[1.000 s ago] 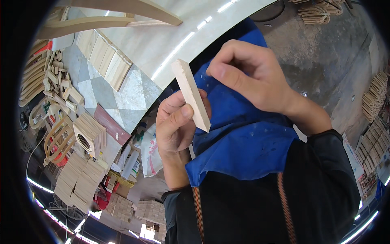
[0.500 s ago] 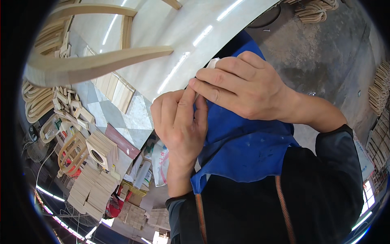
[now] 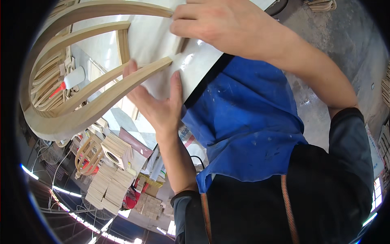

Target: Assembling wooden furniture components using glue and a pneumatic nail gun.

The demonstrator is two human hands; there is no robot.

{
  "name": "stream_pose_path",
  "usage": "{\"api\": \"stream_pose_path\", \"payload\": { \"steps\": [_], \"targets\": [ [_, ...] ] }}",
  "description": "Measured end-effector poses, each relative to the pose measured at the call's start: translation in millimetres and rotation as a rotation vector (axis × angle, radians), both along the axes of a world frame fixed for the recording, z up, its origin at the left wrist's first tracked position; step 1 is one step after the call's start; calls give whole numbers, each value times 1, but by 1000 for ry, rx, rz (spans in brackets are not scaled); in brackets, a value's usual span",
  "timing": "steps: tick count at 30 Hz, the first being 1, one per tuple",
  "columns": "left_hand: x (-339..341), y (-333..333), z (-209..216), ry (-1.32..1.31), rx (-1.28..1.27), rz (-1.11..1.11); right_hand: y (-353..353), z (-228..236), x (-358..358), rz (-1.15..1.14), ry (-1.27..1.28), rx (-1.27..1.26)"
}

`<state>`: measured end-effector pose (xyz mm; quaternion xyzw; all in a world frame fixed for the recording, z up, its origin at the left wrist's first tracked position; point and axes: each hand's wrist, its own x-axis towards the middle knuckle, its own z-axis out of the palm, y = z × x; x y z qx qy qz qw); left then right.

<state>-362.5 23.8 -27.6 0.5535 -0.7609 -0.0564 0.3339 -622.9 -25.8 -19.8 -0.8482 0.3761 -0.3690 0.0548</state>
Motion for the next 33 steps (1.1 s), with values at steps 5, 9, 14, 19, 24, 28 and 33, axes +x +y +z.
{"api": "stream_pose_path", "payload": {
  "steps": [5, 9, 14, 19, 24, 28, 33],
  "targets": [
    [12, -30, 1, -184, 147, -275, -23, -24, 16, 31, -25, -67],
    [9, -28, -4, -115, 134, -272, -31, -36, 25, 40, 88, -132],
    [12, -28, -13, 57, 185, -259, -22, -20, 19, 73, -58, -64],
    [3, -30, -16, 180, 235, -234, -30, -35, 32, 124, -13, -25],
    [2, -30, -18, 201, 263, -219, -30, -46, 35, 167, -102, 30],
    [2, -33, -20, 211, 237, -251, -30, -40, 35, 173, -46, 83],
    [2, -34, -21, 209, 221, -262, -32, -37, 36, 158, 0, 90]
  ]
}}
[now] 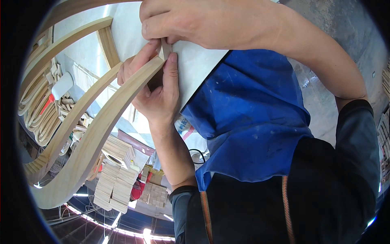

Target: Assembling wooden furniture components using glue and a pneumatic nail gun.

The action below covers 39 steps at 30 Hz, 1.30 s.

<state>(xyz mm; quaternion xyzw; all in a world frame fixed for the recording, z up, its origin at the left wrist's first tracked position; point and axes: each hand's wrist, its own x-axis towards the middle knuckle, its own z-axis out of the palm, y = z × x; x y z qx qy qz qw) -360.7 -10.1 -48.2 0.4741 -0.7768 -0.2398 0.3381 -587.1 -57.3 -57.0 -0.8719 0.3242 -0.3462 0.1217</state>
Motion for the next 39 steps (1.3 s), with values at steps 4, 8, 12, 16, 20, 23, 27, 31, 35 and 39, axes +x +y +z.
{"api": "stream_pose_path", "payload": {
  "steps": [4, 8, 12, 16, 20, 23, 27, 31, 35, 39],
  "targets": [
    [1, 0, -1, 10, 4, -10, -2, -2, 1, 5, 5, 18],
    [1, -1, -2, 21, 7, -18, -2, -3, 1, 21, -13, 57],
    [2, -1, -2, 23, -9, -11, -1, -2, 2, 43, -52, 101],
    [3, -1, -2, 7, 17, -30, 4, -4, -1, 21, -35, -41],
    [6, 5, 0, 80, 112, 27, 4, 11, -7, -72, 46, -196],
    [6, 3, 3, 115, 135, 38, 15, 9, -9, -231, -264, -227],
    [6, 4, 4, 124, 143, 15, 32, 37, -16, -167, -626, 579],
    [1, 2, 3, 191, 95, -5, 34, 17, -21, -206, -368, 493],
    [3, 0, 1, 164, 68, -33, 29, 5, -23, -220, -164, 147],
    [4, 2, 2, 142, 87, -28, 21, 16, -24, -208, 66, -60]
  ]
}}
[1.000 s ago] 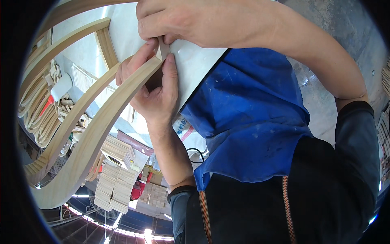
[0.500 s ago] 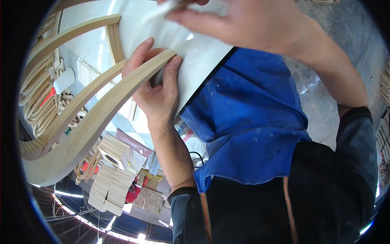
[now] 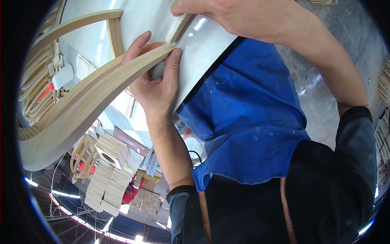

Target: Assembling wooden furniture components using glue and a pneumatic nail gun.

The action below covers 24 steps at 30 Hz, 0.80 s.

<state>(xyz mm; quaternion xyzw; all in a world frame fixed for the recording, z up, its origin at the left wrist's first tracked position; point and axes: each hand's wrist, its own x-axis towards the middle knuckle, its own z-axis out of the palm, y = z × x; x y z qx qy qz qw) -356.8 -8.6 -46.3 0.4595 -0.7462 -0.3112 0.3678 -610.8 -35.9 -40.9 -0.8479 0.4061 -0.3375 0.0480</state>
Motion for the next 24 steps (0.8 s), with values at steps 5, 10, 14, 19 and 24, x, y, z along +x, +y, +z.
{"api": "stream_pose_path", "payload": {
  "steps": [5, 10, 14, 19, 24],
  "targets": [
    [0, 0, 2, -39, 10, 9, -7, 4, 5, 25, 130, -76],
    [1, -2, 1, -48, -16, -2, -9, -2, 7, 30, 48, -74],
    [0, -2, 0, -35, -28, -1, -9, 0, 7, 35, 30, -60],
    [0, -2, -1, -31, -44, 1, -23, -7, 14, 111, 23, -9],
    [0, -4, -3, -61, -88, -16, -60, -35, 27, 284, -116, 2]
  ]
}}
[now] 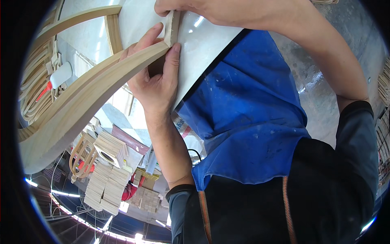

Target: Assembling wooden furniture components using glue and a pneumatic nail gun.

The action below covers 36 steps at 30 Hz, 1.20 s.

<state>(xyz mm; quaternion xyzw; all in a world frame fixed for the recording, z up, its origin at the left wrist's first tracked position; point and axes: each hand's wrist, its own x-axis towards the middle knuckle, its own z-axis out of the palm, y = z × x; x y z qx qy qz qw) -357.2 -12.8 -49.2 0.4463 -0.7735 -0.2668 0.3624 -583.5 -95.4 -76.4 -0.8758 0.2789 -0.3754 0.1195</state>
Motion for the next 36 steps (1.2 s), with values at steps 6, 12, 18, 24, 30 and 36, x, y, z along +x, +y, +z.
{"api": "stream_pose_path", "payload": {
  "steps": [6, 12, 18, 24, 30, 36],
  "targets": [
    [0, 0, -1, 11, 6, 2, -5, -10, 4, 36, -65, -61],
    [0, 0, 1, 3, 2, -7, -6, -16, -1, 64, -140, -132],
    [0, -1, -2, -19, -25, 30, 1, -12, -1, -9, -92, -185],
    [-3, -1, -3, 18, -47, 16, 5, -8, -1, -35, -113, -205],
    [-1, -1, -5, 18, -19, 25, 12, -6, -1, -65, -98, -172],
    [-2, -2, -1, 6, -20, -8, 28, 8, -3, -86, -126, -88]
  ]
}}
